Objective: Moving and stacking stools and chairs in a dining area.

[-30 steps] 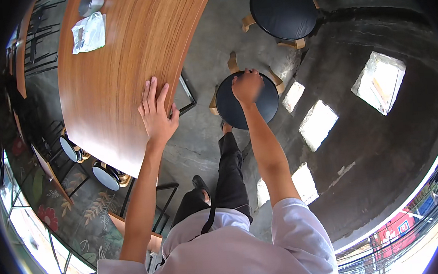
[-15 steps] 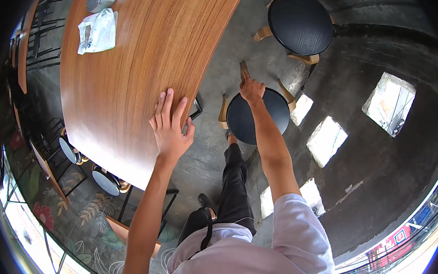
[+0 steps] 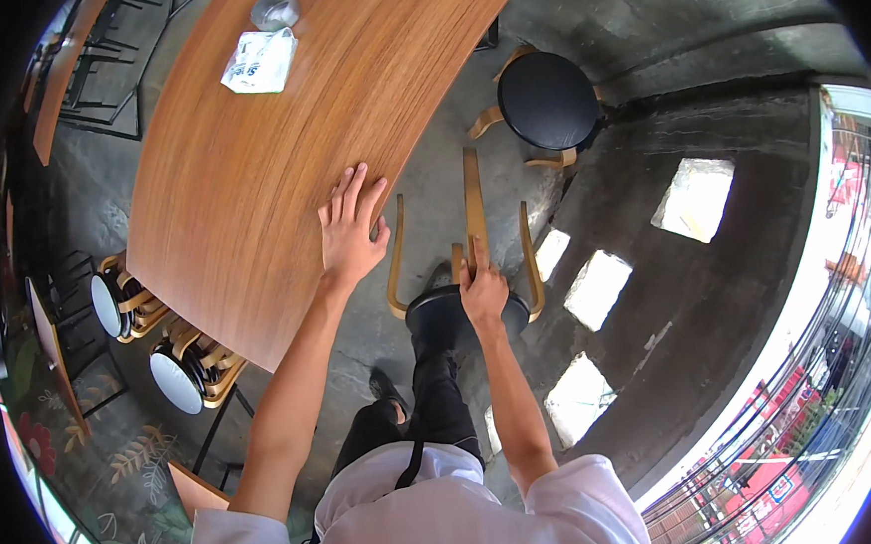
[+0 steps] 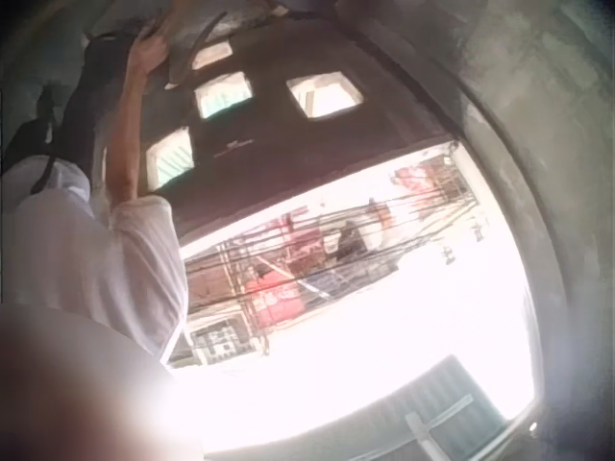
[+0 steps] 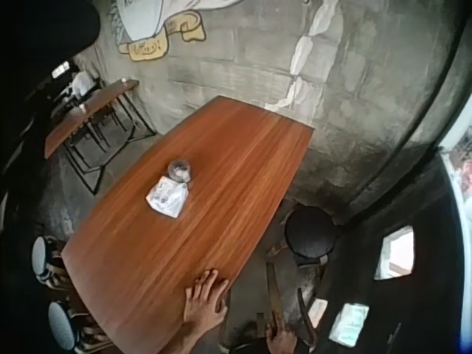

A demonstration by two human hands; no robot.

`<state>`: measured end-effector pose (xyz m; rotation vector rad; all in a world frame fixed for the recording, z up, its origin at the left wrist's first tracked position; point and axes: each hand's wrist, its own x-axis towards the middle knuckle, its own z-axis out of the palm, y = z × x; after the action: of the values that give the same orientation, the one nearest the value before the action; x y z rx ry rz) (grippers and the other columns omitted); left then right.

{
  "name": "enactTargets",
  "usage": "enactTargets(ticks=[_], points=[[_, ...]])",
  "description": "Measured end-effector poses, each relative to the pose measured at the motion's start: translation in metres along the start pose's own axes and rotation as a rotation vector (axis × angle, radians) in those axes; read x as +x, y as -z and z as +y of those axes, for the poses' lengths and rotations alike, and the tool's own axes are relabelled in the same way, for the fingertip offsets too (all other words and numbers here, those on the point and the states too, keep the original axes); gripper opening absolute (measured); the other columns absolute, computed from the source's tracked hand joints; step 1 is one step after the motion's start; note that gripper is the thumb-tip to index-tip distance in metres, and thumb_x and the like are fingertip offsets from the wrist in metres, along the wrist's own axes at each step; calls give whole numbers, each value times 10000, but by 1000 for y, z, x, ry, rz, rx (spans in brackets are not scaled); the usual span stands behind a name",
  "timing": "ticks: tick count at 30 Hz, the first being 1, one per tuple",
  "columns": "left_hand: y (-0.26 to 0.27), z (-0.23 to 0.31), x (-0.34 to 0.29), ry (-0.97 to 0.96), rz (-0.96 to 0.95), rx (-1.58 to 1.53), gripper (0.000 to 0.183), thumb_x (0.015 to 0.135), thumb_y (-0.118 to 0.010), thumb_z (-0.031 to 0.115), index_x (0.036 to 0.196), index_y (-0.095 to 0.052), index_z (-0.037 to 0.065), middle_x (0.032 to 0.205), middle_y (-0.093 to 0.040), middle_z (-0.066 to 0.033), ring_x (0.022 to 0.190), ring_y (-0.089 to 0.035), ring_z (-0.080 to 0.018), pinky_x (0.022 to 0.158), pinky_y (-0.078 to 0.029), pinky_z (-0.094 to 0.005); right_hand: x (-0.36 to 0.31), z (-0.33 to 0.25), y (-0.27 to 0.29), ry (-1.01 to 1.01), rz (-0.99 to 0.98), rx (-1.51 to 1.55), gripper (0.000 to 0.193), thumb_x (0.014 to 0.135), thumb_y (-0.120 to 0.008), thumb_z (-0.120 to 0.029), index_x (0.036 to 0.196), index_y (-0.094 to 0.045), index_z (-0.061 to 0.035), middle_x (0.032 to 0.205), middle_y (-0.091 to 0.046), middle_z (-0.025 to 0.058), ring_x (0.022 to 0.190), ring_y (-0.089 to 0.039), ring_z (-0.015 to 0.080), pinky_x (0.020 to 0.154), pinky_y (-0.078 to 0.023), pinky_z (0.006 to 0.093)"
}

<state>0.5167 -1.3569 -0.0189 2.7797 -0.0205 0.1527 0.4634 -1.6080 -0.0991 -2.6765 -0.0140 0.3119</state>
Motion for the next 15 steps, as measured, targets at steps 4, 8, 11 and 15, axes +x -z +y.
enactTargets(ticks=[4, 8, 11, 15], points=[[17, -10, -10, -1, -4, -141, 615, 867, -614, 340, 1435, -430, 191, 1560, -294, -85, 1434, -280, -289, 1133, -239, -507, -72, -38, 64, -175, 78, 200, 464, 942, -583, -263, 1393, -513, -176, 767, -670, 181, 709, -670, 366, 643, -526, 428], [30, -36, -14, 65, -112, -581, 444, 994, -450, 453, 1191, -620, 92, 1446, -461, -133, 1407, -324, -304, 1125, -272, -438, -152, -67, 124, -189, 229, 278, 449, 959, -581, -256, 1397, -523, -179, 949, -688, 203, 734, -666, 280, 694, -515, 390], [44, -49, -73, 247, -19, -1007, 516, 1028, -401, 454, 1178, -609, 6, 1128, -673, -163, 1088, -631, -259, 934, -476, -352, -214, -96, 160, -130, 360, 462, 445, 947, -618, -189, 1378, -542, -109, 1082, -689, 116, 797, -619, 172, 724, -499, 320], [104, -6, -227, 354, 61, -1181, 462, 1038, -426, 410, 1264, -551, 27, 1136, -671, -144, 1110, -623, -227, 969, -467, -342, -303, -117, 205, -227, 422, 589, 434, 947, -616, -126, 1365, -543, -39, 1166, -650, 68, 835, -549, 114, 751, -464, 260]])
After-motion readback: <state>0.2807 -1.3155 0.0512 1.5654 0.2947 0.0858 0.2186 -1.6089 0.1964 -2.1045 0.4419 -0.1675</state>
